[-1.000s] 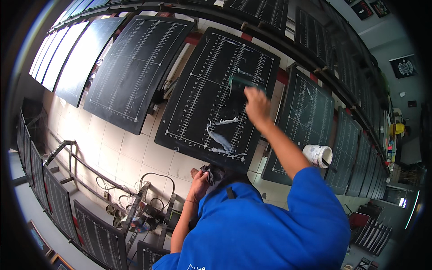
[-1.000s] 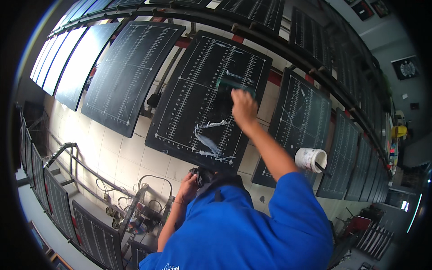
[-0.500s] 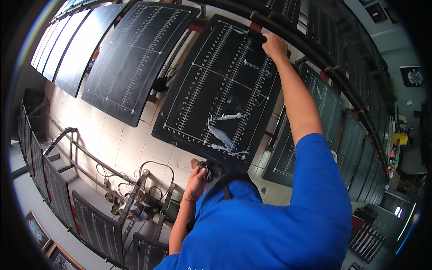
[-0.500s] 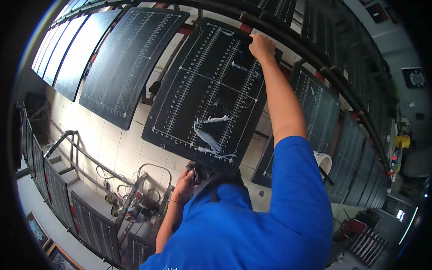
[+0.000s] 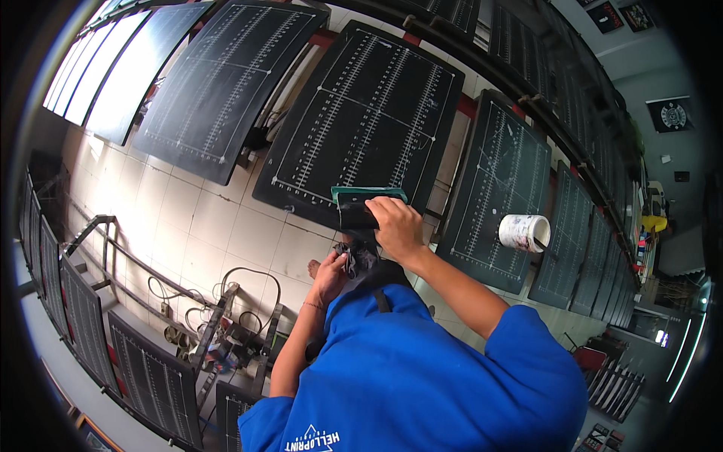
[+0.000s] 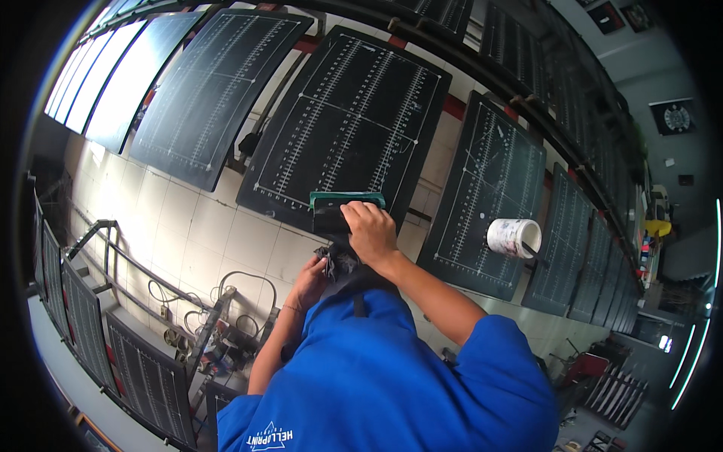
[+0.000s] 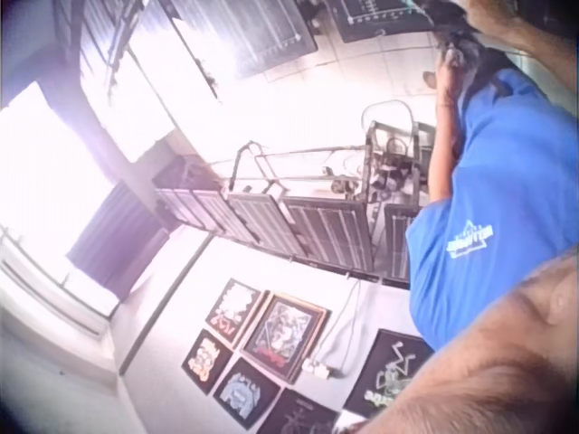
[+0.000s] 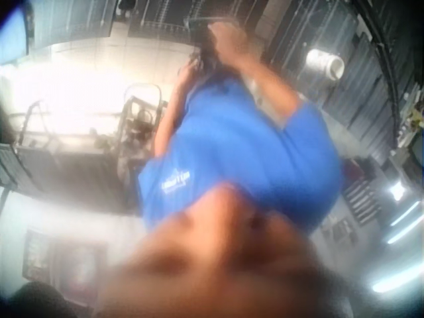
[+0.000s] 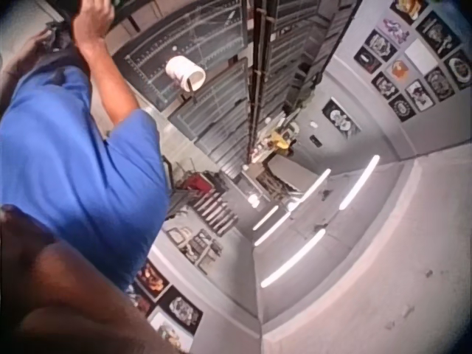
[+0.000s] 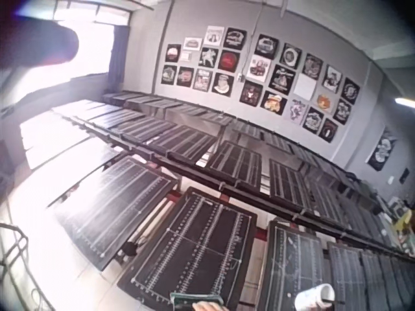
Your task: The person uses a green squeegee to spread a white cleaning solution across several large, black, gridded screens. They repeatedly wipe the surfaces and occasionally use a dark cloth to clean the squeegee blade.
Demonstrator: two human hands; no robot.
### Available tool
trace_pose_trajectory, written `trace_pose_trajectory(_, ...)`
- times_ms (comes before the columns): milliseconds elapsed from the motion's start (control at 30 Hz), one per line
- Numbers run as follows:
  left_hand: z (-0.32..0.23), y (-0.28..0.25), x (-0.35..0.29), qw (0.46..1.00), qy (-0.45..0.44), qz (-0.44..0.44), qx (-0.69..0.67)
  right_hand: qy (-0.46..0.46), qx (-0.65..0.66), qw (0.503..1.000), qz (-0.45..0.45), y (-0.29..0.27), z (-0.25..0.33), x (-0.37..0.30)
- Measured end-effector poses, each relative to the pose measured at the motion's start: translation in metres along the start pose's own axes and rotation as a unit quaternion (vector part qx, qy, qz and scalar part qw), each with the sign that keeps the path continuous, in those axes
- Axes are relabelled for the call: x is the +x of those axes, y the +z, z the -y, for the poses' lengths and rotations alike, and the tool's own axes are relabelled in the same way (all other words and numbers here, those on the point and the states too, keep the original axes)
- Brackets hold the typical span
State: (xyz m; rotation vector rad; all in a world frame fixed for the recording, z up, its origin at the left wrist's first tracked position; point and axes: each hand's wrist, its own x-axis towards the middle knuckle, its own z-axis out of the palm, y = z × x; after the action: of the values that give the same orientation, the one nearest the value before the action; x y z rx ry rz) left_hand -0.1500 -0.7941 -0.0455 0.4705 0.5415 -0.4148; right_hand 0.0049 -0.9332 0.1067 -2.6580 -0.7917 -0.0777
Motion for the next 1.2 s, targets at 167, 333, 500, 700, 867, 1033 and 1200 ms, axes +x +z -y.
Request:
trace_pose_trajectory(167,-0.01,0.011,-0.018,1.0,0.026,0.003,-0.016,0.042,0.016,0.997,0.062,-0.023,-0.004,0.041)
trace_pose_trajectory(333,-0.018,0.021,-0.029,0.998,0.053,-0.005,-0.013,-0.033,-0.007,0.999,0.002,-0.003,-0.005,0.067)
trace_pose_trajectory(500,-0.012,0.006,-0.026,0.999,0.052,0.003,-0.01,-0.027,-0.028,0.999,0.028,-0.002,0.009,-0.009)
trace_pose_trajectory(700,-0.012,-0.006,-0.014,0.999,0.035,0.021,0.005,0.096,-0.002,0.994,0.046,-0.039,0.014,-0.033)
trace_pose_trajectory(867,-0.014,-0.012,-0.012,0.999,0.027,0.033,-0.03,0.081,-0.026,0.996,0.014,-0.037,0.032,-0.073)
trace_pose_trajectory(1033,-0.018,-0.011,-0.022,1.0,0.015,0.027,-0.001,0.037,-0.059,0.996,-0.047,0.009,0.051,-0.1)
trace_pose_trajectory(1200,-0.017,-0.012,-0.026,1.0,0.003,0.011,0.006,0.031,-0.053,0.997,-0.047,0.017,0.026,-0.065)
